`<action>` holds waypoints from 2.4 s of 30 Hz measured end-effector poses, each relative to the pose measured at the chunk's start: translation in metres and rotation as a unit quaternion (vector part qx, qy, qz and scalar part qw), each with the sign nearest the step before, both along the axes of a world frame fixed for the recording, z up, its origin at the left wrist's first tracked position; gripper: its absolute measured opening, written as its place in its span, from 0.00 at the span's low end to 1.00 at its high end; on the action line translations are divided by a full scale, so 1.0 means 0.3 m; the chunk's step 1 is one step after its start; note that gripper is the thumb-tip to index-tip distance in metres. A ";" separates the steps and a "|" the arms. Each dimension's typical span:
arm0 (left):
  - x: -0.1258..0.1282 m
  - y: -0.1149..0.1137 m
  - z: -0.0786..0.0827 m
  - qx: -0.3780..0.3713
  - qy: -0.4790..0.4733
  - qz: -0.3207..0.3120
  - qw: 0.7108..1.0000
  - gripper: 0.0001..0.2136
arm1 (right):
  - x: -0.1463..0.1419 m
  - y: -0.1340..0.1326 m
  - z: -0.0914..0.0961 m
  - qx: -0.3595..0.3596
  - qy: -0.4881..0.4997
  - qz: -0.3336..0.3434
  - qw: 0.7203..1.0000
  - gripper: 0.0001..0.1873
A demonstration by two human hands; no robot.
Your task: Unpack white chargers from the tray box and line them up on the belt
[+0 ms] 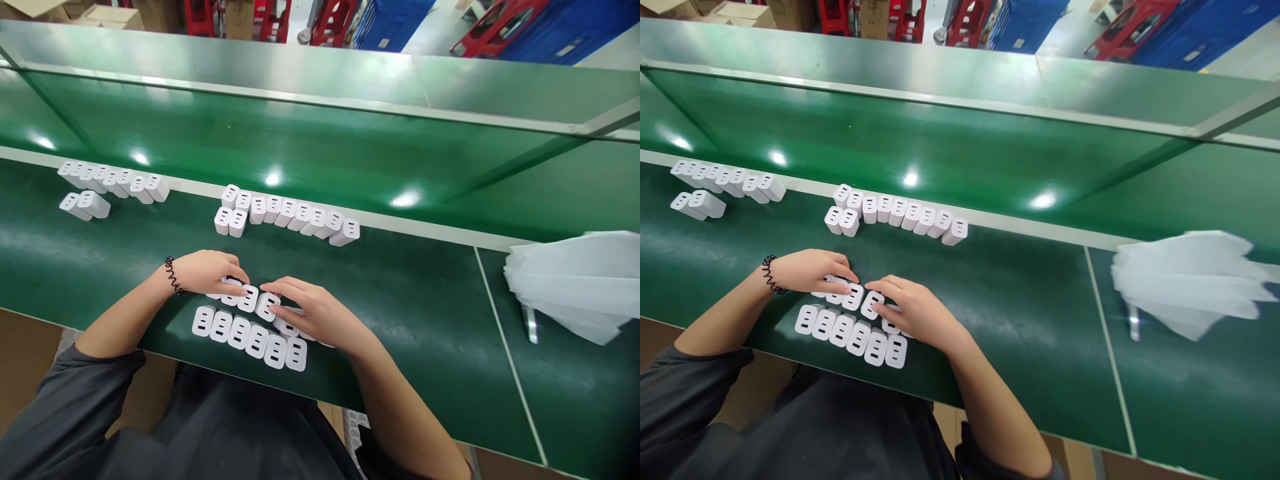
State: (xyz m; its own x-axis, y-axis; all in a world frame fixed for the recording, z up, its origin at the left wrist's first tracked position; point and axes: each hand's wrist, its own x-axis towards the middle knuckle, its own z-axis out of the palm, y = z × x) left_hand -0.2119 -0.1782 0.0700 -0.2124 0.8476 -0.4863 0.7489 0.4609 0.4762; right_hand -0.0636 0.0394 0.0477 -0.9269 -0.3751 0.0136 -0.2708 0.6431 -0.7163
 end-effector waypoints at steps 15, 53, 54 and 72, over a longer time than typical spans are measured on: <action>-0.001 0.003 -0.018 0.012 -0.016 -0.002 1.000 0.20 | -0.004 0.106 0.013 0.010 -0.092 0.007 0.996 0.18; -0.012 0.010 -0.012 -0.036 -0.017 0.015 0.999 0.26 | 0.044 0.230 0.077 -0.014 -0.169 0.125 0.977 0.29; -0.012 0.010 -0.012 -0.037 -0.018 0.016 0.999 0.26 | 0.044 0.230 0.077 -0.012 -0.167 0.133 0.977 0.29; -0.013 0.005 -0.016 -0.030 -0.016 0.024 0.999 0.28 | 0.195 0.258 0.082 0.011 -0.179 -0.047 0.983 0.30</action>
State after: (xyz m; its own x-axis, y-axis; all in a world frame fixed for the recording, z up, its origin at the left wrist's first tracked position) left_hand -0.2159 -0.1766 0.0653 -0.2354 0.8058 -0.5434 0.7095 0.5246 0.4706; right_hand -0.0051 0.1168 0.0724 -0.9015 -0.2844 -0.3262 0.0567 0.6696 -0.7406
